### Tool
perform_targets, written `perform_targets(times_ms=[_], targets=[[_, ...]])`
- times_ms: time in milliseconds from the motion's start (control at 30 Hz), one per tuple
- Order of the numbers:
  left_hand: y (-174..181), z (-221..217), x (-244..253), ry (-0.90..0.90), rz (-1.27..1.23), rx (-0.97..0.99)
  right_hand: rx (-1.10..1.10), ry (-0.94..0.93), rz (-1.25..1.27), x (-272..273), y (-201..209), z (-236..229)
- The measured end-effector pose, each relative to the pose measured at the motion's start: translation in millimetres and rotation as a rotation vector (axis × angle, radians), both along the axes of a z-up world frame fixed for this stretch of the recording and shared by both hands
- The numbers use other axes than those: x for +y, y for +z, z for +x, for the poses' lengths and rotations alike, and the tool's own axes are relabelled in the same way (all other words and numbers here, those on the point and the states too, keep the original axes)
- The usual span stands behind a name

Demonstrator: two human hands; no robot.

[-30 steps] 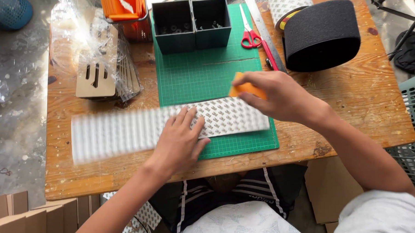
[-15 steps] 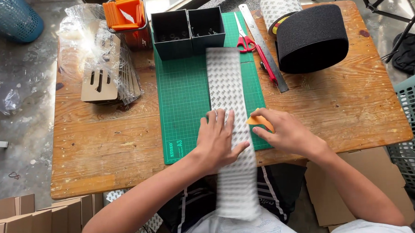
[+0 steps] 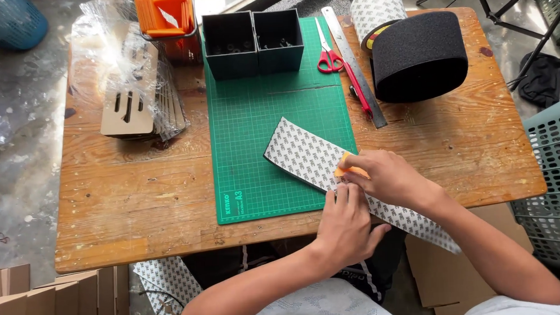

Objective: The person applies double-sided adhesive tape to a strip of white material, smooths it with a plastic scraper, and cuts it to size using a utility knife and ruler. They then peel the backing and attach a black foam strip to the adhesive surface, smoothing it down before trimming the excess foam with scissors.

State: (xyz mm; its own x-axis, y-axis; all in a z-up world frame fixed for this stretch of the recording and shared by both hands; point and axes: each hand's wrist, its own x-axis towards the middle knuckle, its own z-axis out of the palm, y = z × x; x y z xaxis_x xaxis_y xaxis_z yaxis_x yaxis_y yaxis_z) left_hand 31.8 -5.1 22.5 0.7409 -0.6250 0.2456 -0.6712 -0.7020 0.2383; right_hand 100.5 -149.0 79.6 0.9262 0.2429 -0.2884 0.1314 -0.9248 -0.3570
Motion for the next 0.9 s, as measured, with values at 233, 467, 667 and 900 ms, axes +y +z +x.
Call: perform_targets(times_ms=[233,467,667,900], targets=[[-11.4,13.5,35.7,-0.147,-0.298,0.026,0.066,0.163,-0.044,10.9,-15.7,22.7],[-17.1,16.2,45.5,-0.126,-0.257,0.037,0.25,0.192,-0.238,37.1,-5.0,42.9],[-18.5,15.1,46.6,-0.138,-0.266,0.088,0.314,0.21,-0.193,60.2,3.7,68.7],[-22.2,14.3,45.0,-0.121,-0.24,0.099,0.335,0.245,-0.233,91.2,8.5,96.3]])
